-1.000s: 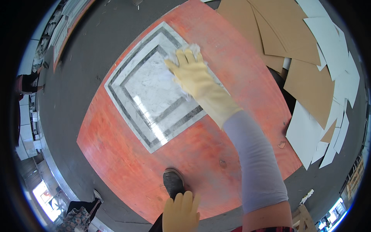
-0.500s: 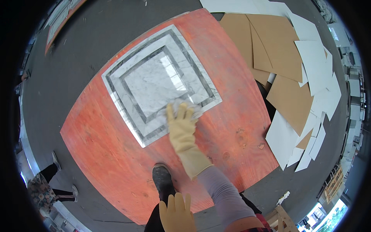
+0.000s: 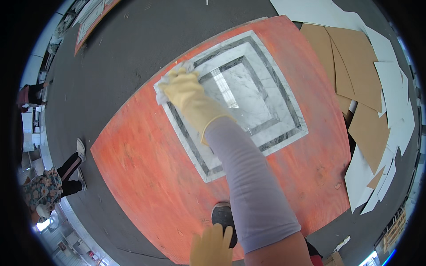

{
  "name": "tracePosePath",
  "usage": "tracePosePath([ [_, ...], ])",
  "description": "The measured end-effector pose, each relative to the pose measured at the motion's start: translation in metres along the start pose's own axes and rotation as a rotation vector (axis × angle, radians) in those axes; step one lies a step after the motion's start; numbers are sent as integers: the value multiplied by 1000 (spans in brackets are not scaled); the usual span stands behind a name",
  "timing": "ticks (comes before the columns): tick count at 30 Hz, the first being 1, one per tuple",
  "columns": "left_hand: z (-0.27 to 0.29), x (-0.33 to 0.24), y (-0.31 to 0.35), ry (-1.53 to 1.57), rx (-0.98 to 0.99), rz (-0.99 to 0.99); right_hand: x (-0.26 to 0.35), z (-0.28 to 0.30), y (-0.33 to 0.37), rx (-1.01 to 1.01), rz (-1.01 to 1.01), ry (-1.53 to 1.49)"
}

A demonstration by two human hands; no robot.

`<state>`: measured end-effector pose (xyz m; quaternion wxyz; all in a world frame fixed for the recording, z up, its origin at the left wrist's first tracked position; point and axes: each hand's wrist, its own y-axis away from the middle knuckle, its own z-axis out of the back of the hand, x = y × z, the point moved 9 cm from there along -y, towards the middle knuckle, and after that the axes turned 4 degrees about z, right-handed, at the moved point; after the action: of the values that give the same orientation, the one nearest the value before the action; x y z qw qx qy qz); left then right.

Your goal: The person wipes a framed panel on a red work surface with a cloth, then walks to a pile of loose sheets. They pick up and stack white and brown sheets, placing them onto a wooden rack. The person repeats this process, gathering more sheets and organizing them on the rack.

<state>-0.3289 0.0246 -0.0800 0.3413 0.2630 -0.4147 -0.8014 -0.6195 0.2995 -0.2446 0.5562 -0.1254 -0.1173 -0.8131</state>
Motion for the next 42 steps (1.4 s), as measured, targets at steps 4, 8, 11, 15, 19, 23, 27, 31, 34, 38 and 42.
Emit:
tracePosePath([
  [4,1,38,-17,68,30,153,-117,31,-21,-67,-132,198],
  [8,-3,38,-22,63,44,209,-215,55,8,-62,-271,129],
  [11,0,7,-33,-26,109,150,-237,64,36,-30,-294,187],
  [15,3,-38,-30,-359,-125,-141,-206,58,92,12,-293,191],
  [19,39,-83,-9,-177,-167,-174,-145,66,189,-151,-134,328],
  [23,16,-103,8,-276,-132,-122,-94,63,246,-254,-207,227],
  [27,-32,-129,19,-436,-26,-213,-17,31,252,-111,44,37],
  [31,-45,-154,22,-375,28,-231,-22,10,270,-83,197,-184],
  [34,-55,-152,27,-361,12,-201,-78,29,284,-83,115,-212],
  [38,-94,-112,41,-462,-204,-109,-156,70,307,48,-469,-333],
  [42,-145,-120,46,-492,-157,-164,-188,103,395,129,-366,-277],
])
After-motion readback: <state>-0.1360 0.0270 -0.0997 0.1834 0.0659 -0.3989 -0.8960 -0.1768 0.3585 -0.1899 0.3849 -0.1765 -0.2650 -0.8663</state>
